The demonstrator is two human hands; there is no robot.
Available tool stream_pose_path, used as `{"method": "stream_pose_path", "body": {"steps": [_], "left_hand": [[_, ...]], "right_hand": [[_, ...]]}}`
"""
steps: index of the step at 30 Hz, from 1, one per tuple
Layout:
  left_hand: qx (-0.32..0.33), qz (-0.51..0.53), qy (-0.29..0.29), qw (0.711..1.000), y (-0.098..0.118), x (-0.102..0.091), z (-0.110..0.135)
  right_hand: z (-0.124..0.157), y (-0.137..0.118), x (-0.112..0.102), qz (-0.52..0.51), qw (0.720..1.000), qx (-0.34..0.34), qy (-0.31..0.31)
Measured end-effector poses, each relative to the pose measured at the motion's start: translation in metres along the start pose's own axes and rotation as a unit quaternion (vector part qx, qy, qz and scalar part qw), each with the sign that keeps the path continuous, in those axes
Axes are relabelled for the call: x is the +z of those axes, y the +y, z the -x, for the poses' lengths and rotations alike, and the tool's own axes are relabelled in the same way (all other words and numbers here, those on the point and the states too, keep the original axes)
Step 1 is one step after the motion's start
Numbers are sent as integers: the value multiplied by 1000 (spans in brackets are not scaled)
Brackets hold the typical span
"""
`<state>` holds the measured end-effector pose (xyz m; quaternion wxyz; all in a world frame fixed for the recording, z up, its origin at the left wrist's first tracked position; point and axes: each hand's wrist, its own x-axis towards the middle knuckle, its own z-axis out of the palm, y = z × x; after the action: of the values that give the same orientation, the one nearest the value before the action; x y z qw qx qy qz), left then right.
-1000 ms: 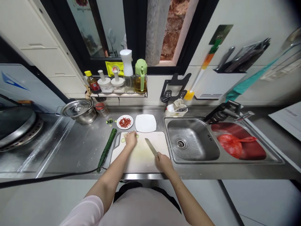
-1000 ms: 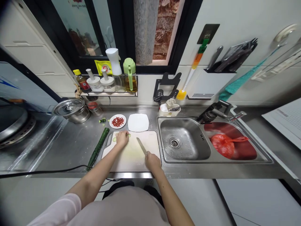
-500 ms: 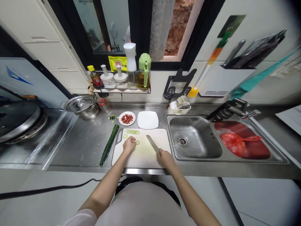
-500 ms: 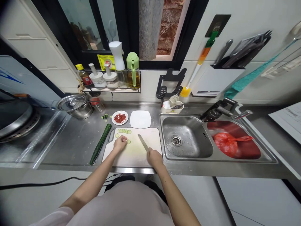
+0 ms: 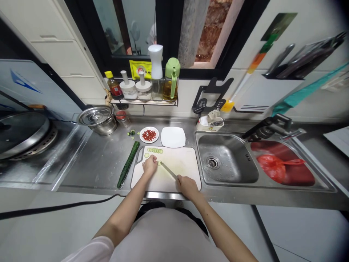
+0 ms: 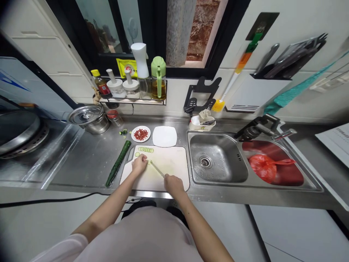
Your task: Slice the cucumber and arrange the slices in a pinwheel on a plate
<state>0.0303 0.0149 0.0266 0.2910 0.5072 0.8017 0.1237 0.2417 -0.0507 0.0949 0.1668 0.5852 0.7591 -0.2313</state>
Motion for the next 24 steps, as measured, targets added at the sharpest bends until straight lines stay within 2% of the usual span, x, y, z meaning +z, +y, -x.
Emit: {"method": "stream_pose_path", "body": {"steps": [24], "left_hand": [[-11, -12, -29, 999, 5, -5, -6]], "right_hand": [[-11, -9, -7, 14, 999, -11, -35]]}}
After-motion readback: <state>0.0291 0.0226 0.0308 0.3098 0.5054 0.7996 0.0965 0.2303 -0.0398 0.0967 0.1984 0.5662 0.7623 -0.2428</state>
